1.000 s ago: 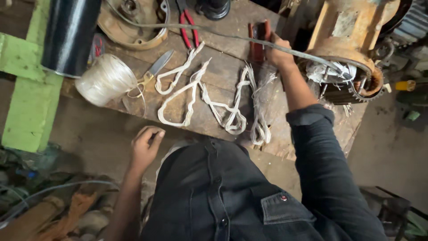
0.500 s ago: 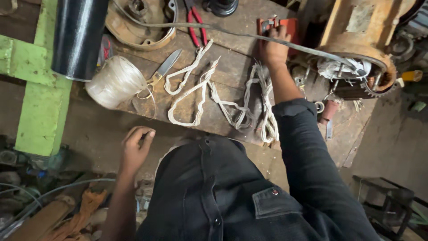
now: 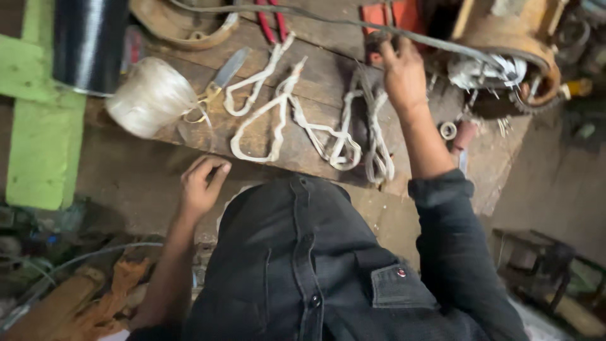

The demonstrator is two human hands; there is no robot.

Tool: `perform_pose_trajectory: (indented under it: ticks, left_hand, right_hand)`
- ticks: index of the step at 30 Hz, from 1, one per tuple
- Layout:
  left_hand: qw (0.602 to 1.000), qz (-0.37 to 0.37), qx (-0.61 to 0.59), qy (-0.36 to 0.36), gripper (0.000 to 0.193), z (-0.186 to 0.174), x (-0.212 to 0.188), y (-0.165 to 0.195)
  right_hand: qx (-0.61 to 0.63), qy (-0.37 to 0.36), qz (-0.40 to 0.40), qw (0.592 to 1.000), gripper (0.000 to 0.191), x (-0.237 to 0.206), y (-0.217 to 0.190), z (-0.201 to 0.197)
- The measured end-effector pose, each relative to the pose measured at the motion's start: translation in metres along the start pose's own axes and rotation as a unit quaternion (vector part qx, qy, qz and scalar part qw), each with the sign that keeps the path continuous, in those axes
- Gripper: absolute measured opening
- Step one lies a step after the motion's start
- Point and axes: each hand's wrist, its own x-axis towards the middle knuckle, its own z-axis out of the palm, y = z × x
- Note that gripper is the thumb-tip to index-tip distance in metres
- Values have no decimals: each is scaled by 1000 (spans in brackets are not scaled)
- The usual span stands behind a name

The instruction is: The person winds white insulated wire around a cylindrical metal core mounted on a wooden jig. They repeatedly pull wire from a spool, wrap it around the core, and trim excess with pliers. The person then gathers the wound wire bundles and uses a metal tool to press or align them.

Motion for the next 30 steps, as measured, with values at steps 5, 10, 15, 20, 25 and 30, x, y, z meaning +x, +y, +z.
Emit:
perform_pose_trajectory:
  ticks: [5, 10, 15, 20, 25, 30]
  left_hand:
    - [994, 86, -28, -68, 14, 41, 37, 40]
    - [960, 223, -49, -159, 13, 115, 66, 90]
    - [954, 172, -87, -228, 29, 208, 86, 132]
    - [959, -40, -130, -247, 53, 295, 120, 143]
    - [883, -225, -329, -250, 42, 344, 129, 120]
    - [958, 35, -178, -224, 15, 361, 92, 108]
  right_hand:
    - [209, -37, 124, 969, 31, -83, -25, -90]
    - [268, -2, 237, 934, 33, -152, -16, -163]
    - [224, 4, 307, 925, 33, -216, -1, -183]
    - [550, 157, 352, 741, 50, -267, 23, -149]
    - [808, 297, 324, 393, 33, -299, 26, -104]
    - [760, 184, 443, 438, 33, -308, 32, -81]
